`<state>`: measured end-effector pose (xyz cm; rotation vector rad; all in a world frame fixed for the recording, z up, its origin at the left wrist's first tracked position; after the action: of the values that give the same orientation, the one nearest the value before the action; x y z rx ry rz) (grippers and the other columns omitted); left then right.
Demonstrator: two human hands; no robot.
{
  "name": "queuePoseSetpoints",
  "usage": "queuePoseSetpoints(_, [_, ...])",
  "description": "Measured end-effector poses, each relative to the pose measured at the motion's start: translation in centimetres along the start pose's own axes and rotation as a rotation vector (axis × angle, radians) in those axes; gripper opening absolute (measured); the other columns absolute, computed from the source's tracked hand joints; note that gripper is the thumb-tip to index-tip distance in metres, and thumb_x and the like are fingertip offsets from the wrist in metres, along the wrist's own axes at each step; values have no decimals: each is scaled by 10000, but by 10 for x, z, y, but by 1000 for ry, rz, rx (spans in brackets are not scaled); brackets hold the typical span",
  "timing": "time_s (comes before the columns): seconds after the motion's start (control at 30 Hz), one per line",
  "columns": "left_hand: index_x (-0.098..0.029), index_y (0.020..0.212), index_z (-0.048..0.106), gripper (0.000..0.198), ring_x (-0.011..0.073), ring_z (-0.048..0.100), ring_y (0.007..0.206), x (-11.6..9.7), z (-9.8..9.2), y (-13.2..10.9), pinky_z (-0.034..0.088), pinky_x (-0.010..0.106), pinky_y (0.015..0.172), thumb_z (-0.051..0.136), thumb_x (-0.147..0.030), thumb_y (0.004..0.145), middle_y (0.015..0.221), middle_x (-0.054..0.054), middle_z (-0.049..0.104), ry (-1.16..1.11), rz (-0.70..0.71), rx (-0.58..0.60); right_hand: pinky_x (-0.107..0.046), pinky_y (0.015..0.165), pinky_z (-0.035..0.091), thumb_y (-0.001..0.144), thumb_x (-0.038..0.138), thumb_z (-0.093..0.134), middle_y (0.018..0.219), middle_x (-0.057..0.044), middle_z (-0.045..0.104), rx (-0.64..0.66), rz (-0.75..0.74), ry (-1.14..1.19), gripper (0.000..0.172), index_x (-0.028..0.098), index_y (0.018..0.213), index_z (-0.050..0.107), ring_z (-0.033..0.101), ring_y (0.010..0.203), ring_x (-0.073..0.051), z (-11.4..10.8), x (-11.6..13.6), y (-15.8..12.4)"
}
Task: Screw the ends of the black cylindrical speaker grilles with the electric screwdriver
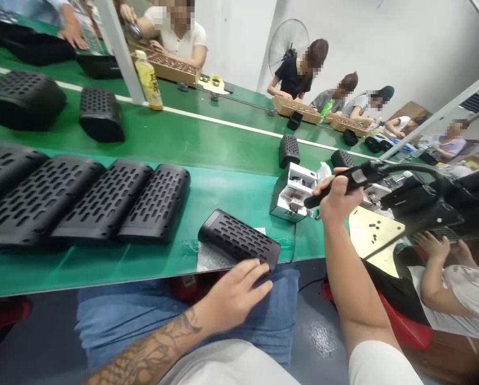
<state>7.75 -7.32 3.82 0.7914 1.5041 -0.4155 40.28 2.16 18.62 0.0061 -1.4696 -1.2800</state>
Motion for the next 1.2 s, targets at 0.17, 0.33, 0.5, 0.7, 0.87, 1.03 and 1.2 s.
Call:
queuePoseSetpoints(0.17, [-259,1728,707,830,516,571,1709,-40,-73,90,286,775,1501,893,-332,923,1779,196,673,896,123,292,-340,466,530,909,924,798,574,107,609,31,32,-89,653,296,1011,648,600,400,-178,-9,-53,4])
queuePoseSetpoints(0.33, [-86,1778,622,1009,479,745,1328,-50,-76,99,574,577,1169,951,-564,953,1432,287,781,1361,-123,225,-318,463,530,887,908,849,571,108,611,113,134,-50,659,291,952,628,597,405,-161,-12,-72,-10])
queuePoseSetpoints(0.5, [-279,1900,478,1084,445,747,1347,-52,-85,83,559,530,1140,919,-617,969,1551,227,745,1329,-222,226,-327,456,541,913,862,866,599,87,648,77,143,-18,618,275,992,693,623,422,-177,-14,-58,-14])
queuePoseSetpoints(0.7, [-333,1947,367,1108,422,781,1281,-51,-97,87,582,481,1026,856,-600,989,1564,189,750,1284,-267,308,-331,443,573,888,875,884,590,114,611,136,141,195,619,295,1035,724,570,382,-162,-16,7,-38])
queuePoseSetpoints(0.87, [-363,1944,367,1091,410,780,1251,-47,-97,88,579,467,1007,824,-648,995,1507,174,759,1290,-234,318,-324,414,559,975,827,842,637,76,695,358,143,385,526,324,1124,804,575,379,-166,-12,47,-76])
queuePoseSetpoints(1.03, [-375,1936,386,1089,420,771,1273,-50,-96,88,574,469,1012,836,-649,983,1520,171,754,1270,-240,318,-318,455,578,980,792,871,653,73,698,386,159,407,507,313,1126,790,595,411,-160,1,44,-96])
queuePoseSetpoints(1.2, [-358,1938,385,1083,421,767,1279,-53,-94,89,576,475,1004,824,-637,988,1523,178,749,1269,-255,327,-312,454,579,957,756,916,658,75,696,377,211,417,495,300,1102,789,597,422,-155,8,35,-100])
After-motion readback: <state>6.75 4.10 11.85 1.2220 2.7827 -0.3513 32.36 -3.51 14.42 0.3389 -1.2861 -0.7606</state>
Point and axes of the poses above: each hand's wrist, its own y-axis towards the middle knuckle, its own z-axis out of the palm, x = y × z, the point moved 1 cm from there along y, towards the middle knuckle
